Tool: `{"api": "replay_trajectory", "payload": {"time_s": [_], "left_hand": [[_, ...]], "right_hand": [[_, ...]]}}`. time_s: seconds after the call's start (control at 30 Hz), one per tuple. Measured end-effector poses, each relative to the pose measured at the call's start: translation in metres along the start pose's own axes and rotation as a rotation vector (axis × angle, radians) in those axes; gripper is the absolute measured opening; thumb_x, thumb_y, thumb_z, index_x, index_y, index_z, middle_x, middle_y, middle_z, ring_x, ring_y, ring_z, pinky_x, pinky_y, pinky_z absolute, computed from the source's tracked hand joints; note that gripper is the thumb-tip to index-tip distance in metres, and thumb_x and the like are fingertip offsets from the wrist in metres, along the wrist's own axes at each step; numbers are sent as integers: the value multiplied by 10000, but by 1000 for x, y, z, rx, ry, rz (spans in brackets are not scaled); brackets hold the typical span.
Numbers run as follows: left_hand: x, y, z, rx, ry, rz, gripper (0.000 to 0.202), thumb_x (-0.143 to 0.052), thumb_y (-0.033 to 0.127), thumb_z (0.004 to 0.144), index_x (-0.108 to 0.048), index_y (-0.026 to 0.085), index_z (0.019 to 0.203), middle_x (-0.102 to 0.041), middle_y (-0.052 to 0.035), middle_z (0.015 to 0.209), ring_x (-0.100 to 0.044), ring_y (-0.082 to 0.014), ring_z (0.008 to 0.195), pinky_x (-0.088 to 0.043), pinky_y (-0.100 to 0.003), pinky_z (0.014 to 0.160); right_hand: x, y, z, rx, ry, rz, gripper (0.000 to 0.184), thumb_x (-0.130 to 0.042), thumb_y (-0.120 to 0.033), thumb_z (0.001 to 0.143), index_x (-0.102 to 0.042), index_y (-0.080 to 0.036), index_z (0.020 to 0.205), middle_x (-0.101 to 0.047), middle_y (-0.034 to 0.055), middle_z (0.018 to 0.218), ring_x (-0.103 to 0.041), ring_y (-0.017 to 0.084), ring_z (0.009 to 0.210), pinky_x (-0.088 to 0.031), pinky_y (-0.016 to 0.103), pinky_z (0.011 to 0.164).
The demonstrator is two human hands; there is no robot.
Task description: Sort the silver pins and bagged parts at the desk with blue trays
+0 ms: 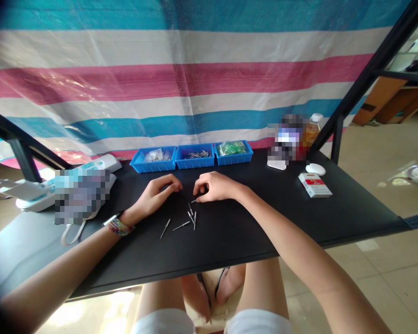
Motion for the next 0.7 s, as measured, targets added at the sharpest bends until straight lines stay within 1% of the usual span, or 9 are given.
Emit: {"api": "replay_trajectory", "payload": {"time_s": [0.07,0.13,0.17,0.23,0.3,0.43,0.57,0.63,0.7], "left_hand": [[0,0,0,-5,1,2,369,-574,499,1028,-705,188,878,-741,-57,858,-685,-217,821,-527,-304,775],[1,0,0,-9,2,3,366,-571,491,1029,-698,187,869,-737,-56,850,-682,-216,817,-524,-304,775],[1,0,0,-10,4,3,366,-569,487,1030,-696,186,865,-734,-55,844,-681,-216,815,-523,-305,775],[0,0,0,-8,3,2,366,-569,484,1031,-696,184,864,-733,-55,841,-682,-215,815,-521,-305,775],[0,0,0,-3,2,0,368,-570,489,1033,-703,182,878,-737,-56,852,-686,-215,822,-524,-305,781],[-1,0,0,5,-24,-6,367,-582,506,1031,-717,182,927,-742,-47,862,-686,-214,826,-525,-301,790],[-3,3,-1,6,-71,-33,355,-596,507,1033,-736,181,1015,-757,-47,922,-690,-213,858,-525,-298,817],[-3,5,-1,-5,-70,-41,345,-613,501,1026,-737,179,1014,-755,-51,932,-686,-213,865,-525,-300,818],[-3,6,-1,-18,-47,-42,326,-633,484,1017,-731,176,976,-745,-51,919,-677,-208,856,-524,-299,810]], "right_hand": [[-6,-4,1,19,-3,-54,130,-867,-194,776,-828,-206,900,-637,2,814,-601,143,726,-413,263,669],[-11,-6,1,27,-14,-99,59,-809,-154,812,-793,-197,848,-640,3,823,-616,142,741,-408,263,681],[-12,-8,1,26,-14,-114,66,-782,-130,811,-764,-192,819,-643,1,824,-614,139,740,-403,262,682],[-9,-11,1,9,15,-122,101,-748,-102,784,-700,-191,794,-641,-12,809,-588,129,711,-387,260,668],[-2,-16,-1,-18,84,-93,130,-718,-100,760,-639,-197,796,-614,-33,764,-536,115,654,-365,257,635],[9,-23,-4,-31,227,136,157,-654,-110,737,-540,-212,767,-515,-68,650,-461,96,566,-336,244,563],[-1,-13,-2,-98,242,484,121,-668,-197,773,-555,-209,814,-609,-39,724,-567,104,533,-412,223,498],[-8,-4,0,-156,238,544,129,-697,-244,790,-591,-199,851,-639,-29,739,-598,111,506,-449,221,465],[-11,3,2,-189,255,529,152,-727,-275,795,-622,-187,862,-643,-29,735,-600,106,490,-460,214,445]]}}
Point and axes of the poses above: each hand's wrist, its own z-axis towards the middle knuckle, its own x-axis out of the back of the hand, y = z × x, the point moved 8 cm from there along z, towards the middle knuckle
